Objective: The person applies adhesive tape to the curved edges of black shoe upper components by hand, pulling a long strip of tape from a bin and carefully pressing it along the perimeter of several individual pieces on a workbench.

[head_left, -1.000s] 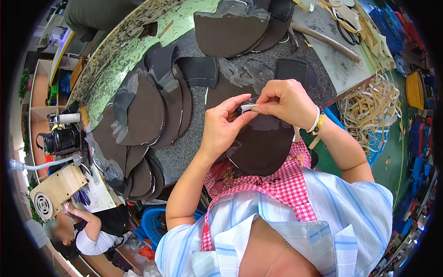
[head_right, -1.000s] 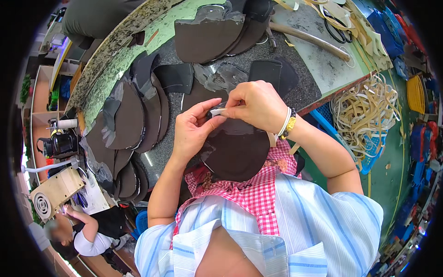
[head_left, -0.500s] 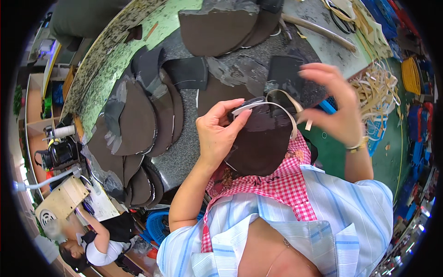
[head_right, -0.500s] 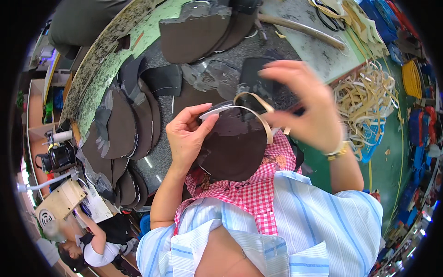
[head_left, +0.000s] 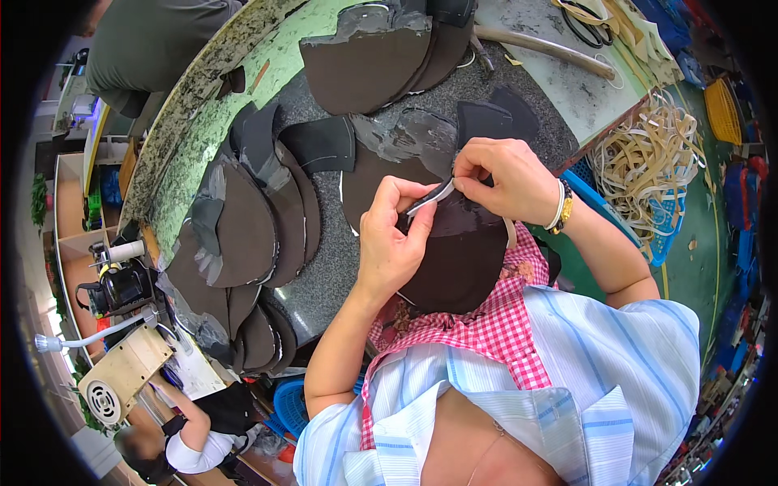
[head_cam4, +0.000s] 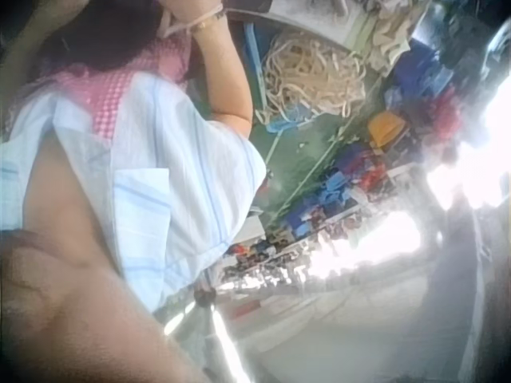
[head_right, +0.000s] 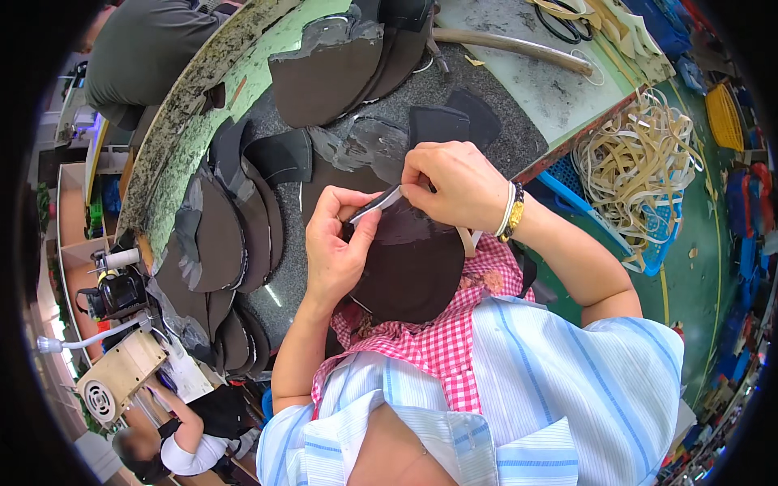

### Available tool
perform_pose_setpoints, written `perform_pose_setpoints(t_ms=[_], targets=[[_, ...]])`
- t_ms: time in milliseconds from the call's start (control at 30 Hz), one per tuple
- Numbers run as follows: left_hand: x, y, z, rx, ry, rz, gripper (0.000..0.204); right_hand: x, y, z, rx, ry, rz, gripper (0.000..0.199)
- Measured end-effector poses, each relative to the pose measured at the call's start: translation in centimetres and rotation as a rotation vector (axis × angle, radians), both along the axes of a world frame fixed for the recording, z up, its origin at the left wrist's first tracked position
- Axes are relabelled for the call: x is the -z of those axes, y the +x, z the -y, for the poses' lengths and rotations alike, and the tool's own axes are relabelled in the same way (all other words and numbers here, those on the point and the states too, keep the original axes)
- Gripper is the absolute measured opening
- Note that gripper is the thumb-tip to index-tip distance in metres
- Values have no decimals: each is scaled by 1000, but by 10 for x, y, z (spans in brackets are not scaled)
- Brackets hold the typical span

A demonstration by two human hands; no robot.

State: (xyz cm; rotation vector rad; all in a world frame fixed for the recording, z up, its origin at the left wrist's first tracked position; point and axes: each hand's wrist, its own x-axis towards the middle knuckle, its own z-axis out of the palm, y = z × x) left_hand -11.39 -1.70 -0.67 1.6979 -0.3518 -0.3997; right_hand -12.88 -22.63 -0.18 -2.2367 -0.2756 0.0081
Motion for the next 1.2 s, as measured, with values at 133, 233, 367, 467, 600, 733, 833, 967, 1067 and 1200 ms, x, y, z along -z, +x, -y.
perform_pose_setpoints(t_ms=[133, 233, 367, 467, 600, 733, 833, 967, 1067, 1200], targets=[[-9, -17, -5, 55, 41, 217, 23, 4, 9, 14, 159, 303, -276, 18], [11, -12, -12, 79, 294, 1090, 27, -1, 19, 15, -13, 422, -369, 24], [45, -17, -5, -250, 310, 1579, 27, -5, 45, -4, -413, 171, -6, 31], [29, -17, 6, 87, 637, 1056, 46, -13, 40, -11, 24, 56, 316, 30], [33, -35, 10, 74, 895, 1118, 58, -4, 40, -15, 59, -79, 301, 29], [27, -43, 15, 31, 995, 1087, 52, -13, 34, -23, 48, -84, 279, 26], [36, -36, 7, 112, 916, 999, 48, -18, 10, -35, -101, -2, 258, 25], [32, -13, -3, 93, 666, 1078, 32, -19, -2, -12, 71, 0, 199, 38], [23, 4, -22, 76, 543, 1137, 49, 18, -13, 4, 132, 7, 177, 48], [-6, 37, -15, 171, 685, 1032, 53, 23, -20, 4, 83, -48, 213, 40]])
